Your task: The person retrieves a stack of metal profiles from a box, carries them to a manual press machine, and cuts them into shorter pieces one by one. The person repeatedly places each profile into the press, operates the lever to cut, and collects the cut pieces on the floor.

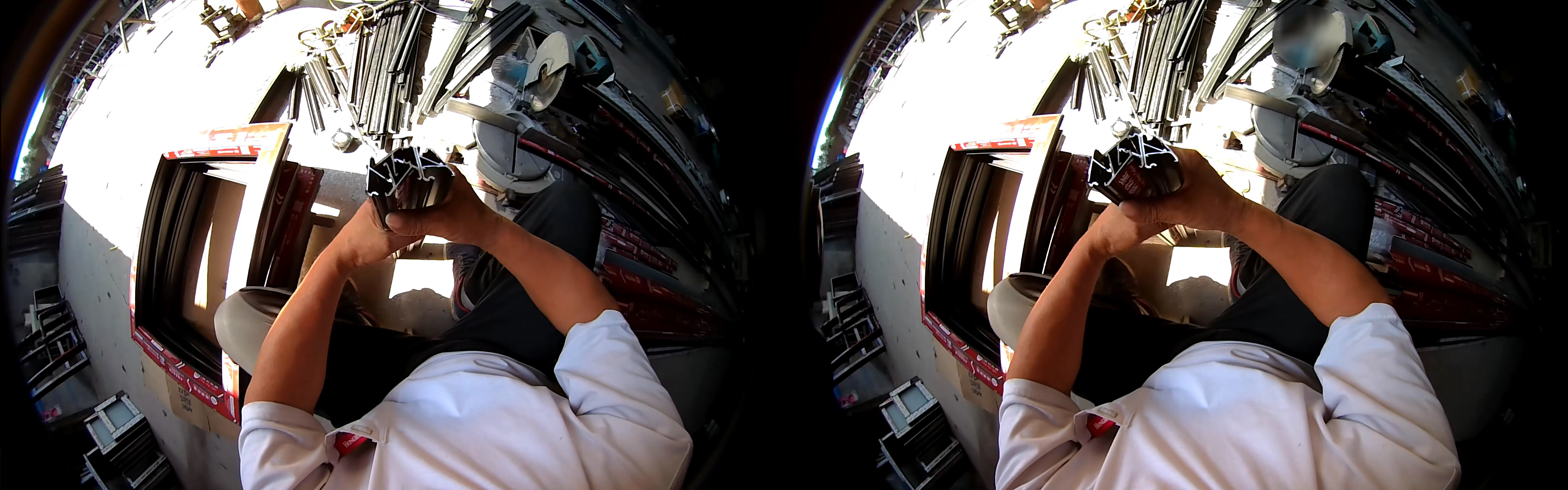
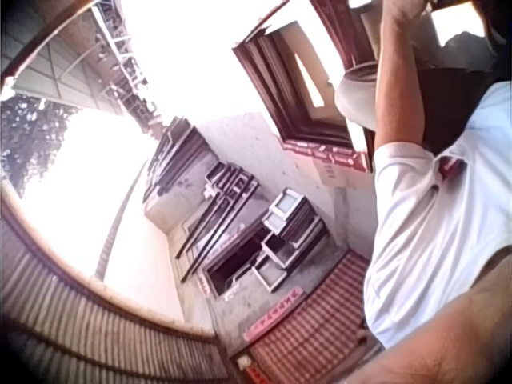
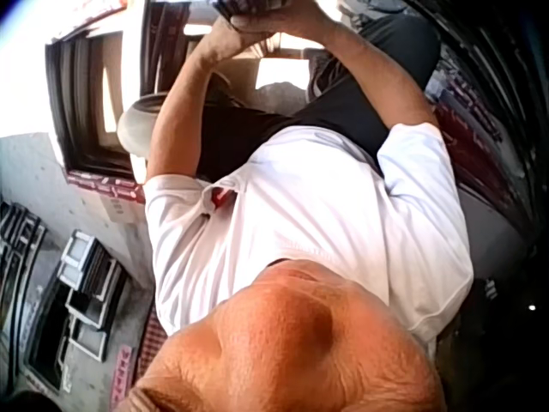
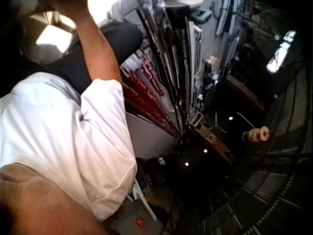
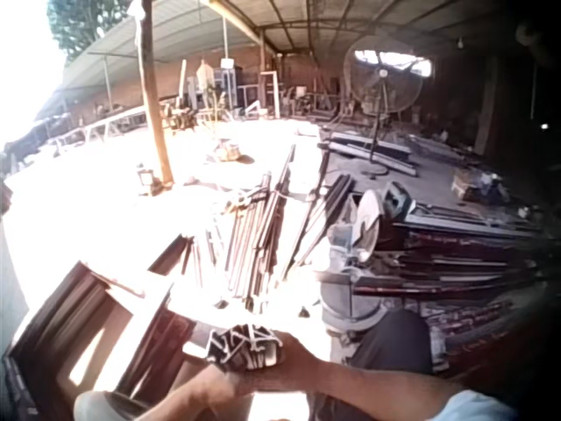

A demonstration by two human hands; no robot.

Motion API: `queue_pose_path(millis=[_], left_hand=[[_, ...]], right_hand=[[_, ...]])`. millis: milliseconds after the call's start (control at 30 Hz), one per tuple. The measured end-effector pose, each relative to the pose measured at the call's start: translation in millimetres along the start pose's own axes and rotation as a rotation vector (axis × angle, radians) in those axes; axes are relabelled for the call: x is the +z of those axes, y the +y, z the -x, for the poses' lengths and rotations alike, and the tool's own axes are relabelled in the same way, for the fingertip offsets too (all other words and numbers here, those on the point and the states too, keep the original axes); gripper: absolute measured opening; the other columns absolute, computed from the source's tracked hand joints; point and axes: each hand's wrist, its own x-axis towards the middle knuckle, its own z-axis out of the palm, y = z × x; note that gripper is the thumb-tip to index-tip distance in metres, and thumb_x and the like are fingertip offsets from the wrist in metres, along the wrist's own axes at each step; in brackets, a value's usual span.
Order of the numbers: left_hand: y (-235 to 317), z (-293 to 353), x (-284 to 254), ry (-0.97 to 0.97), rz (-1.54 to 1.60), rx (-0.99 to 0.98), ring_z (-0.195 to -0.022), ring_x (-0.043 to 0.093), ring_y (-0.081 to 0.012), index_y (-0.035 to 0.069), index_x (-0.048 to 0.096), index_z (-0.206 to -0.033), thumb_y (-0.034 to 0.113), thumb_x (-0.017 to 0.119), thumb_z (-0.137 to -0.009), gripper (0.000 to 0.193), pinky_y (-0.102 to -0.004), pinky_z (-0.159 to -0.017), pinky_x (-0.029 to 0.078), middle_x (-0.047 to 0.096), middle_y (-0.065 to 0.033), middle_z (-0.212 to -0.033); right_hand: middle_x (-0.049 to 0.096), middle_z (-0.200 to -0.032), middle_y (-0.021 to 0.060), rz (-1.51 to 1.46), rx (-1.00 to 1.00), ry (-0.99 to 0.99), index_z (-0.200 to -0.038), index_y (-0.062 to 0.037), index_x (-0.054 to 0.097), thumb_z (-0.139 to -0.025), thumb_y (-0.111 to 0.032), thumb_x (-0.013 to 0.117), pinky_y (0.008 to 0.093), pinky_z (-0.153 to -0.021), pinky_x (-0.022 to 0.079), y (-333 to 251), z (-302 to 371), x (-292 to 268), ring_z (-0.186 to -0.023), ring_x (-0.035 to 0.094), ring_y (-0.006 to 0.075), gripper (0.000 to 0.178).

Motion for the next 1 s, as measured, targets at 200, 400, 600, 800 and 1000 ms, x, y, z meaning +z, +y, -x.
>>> queue_pose_path(millis=[200,400,600,800,1000], left_hand=[[2.8,1.9,0.2,0.031,-0.019,0.11,-0.101,0.065,-0.0178,0.005,0.069,-0.123,0.008,0.081,-0.085,0.04,-0.0376,-0.092,0.055,0.073,-0.0074,-0.112],[-6.7,-4.8,11.7,0.147,-0.007,0.044,-0.104,0.068,-0.023,0.005,0.068,-0.124,0.012,0.083,-0.083,0.045,-0.038,-0.094,0.055,0.073,-0.0121,-0.115],[1.5,-19.4,10.0,0.212,-0.117,0.214,-0.099,0.069,-0.0278,0.002,0.066,-0.117,0.011,0.083,-0.079,0.043,-0.0394,-0.09,0.056,0.072,-0.0146,-0.107],[-15.1,-22.3,3.5,0.217,-0.137,0.169,-0.097,0.071,-0.0293,0.005,0.057,-0.133,0.02,0.084,-0.08,0.062,-0.0389,-0.092,0.055,0.074,-0.0147,-0.109],[-11.0,-32.9,16.3,0.285,0.194,0.011,-0.094,0.07,-0.0234,0.006,0.065,-0.117,0.019,0.08,-0.077,0.044,-0.0352,-0.09,0.054,0.074,-0.0114,-0.1]], right_hand=[[0.074,-0.107,-0.0003,0.017,-0.004,0.03,-0.119,-0.0081,0.07,-0.081,-0.017,0.093,0.0305,-0.091,0.055,-3.1,-0.7,5.4,-0.099,0.066,0.01,0.045],[0.074,-0.097,0.0032,0.13,-0.024,0.119,-0.11,-0.0052,0.071,-0.078,-0.025,0.093,0.03,-0.086,0.054,-6.1,-8.9,12.4,-0.09,0.065,0.0107,0.044],[0.074,-0.09,0.003,0.176,-0.113,0.159,-0.1,-0.0049,0.074,-0.079,-0.026,0.089,0.0304,-0.08,0.057,-2.8,-23.1,15.1,-0.083,0.068,0.0129,0.033],[0.074,-0.084,0.0001,0.295,-0.104,0.162,-0.095,-0.0053,0.074,-0.08,-0.023,0.087,0.029,-0.076,0.056,2.6,-35.3,12.9,-0.078,0.067,0.0099,0.027],[0.059,-0.101,0.0092,0.161,-0.136,0.009,-0.114,-0.0078,0.046,-0.088,-0.003,0.072,0.0379,-0.093,0.052,8.6,-39.3,-5.4,-0.095,0.059,0.0172,0.037]])
